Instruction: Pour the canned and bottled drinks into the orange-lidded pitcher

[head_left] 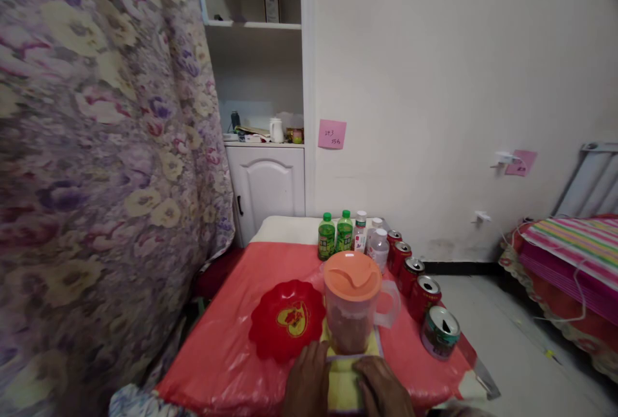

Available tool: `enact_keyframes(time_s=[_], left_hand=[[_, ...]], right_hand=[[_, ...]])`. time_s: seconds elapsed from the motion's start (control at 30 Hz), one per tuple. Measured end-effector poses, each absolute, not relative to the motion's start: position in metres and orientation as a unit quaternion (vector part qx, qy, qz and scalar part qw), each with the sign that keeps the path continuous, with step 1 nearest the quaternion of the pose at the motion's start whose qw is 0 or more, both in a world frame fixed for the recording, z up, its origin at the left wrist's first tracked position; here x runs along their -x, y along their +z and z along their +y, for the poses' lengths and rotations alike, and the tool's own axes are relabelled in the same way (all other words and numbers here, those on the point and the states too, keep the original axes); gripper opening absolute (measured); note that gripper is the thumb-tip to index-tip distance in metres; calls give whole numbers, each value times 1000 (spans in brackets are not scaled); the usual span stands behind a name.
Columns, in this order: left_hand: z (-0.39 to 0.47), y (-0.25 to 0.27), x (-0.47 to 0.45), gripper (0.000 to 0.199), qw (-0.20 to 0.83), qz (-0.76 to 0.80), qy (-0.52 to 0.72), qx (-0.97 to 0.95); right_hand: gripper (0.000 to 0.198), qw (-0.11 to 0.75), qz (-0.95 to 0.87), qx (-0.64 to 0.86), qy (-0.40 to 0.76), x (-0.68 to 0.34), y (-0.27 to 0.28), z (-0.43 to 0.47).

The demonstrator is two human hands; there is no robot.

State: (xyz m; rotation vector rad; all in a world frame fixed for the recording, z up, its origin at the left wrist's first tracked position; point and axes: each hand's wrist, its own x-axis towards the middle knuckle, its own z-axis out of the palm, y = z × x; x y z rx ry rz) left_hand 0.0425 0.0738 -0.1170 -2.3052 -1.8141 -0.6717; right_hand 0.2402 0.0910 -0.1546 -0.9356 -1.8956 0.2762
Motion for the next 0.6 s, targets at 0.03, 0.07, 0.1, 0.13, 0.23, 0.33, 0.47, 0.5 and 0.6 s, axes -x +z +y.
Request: enact_keyframes(time_s=[0.03,0.07,0.1,0.13,0.23,0.33,0.47,0.5,0.6], left_hand=[[73,-116,-43,42,63,-596,-223,769],[72,-116,-44,41,57,-587,-222,776],[71,-116,-46,40,50,-576,-220,786],[70,-117,-48,38,41,-562,-216,797],[68,-120,-57,30,13,-529,-200,824],[67,-123,-60,33,-9,-541,-183,821],[65,-119,-55,46,-28,-595,-158,787],[64,-117,-54,48,-33,-605,-150,781],[64,-113,-56,47,-48,-627,-130,767]], right_hand=[[30,481,-780,384,114,-241,-153,93],[31,476,-783,384,116,-243,-152,95],[31,470,-785,384,118,-244,-151,96],[30,464,-788,387,121,-244,-149,97],[28,445,-787,409,127,-246,-145,99],[26,428,-781,435,130,-247,-143,98],[27,414,-776,458,133,-249,-144,99],[26,411,-775,461,134,-250,-144,99],[24,404,-776,466,133,-251,-146,102]])
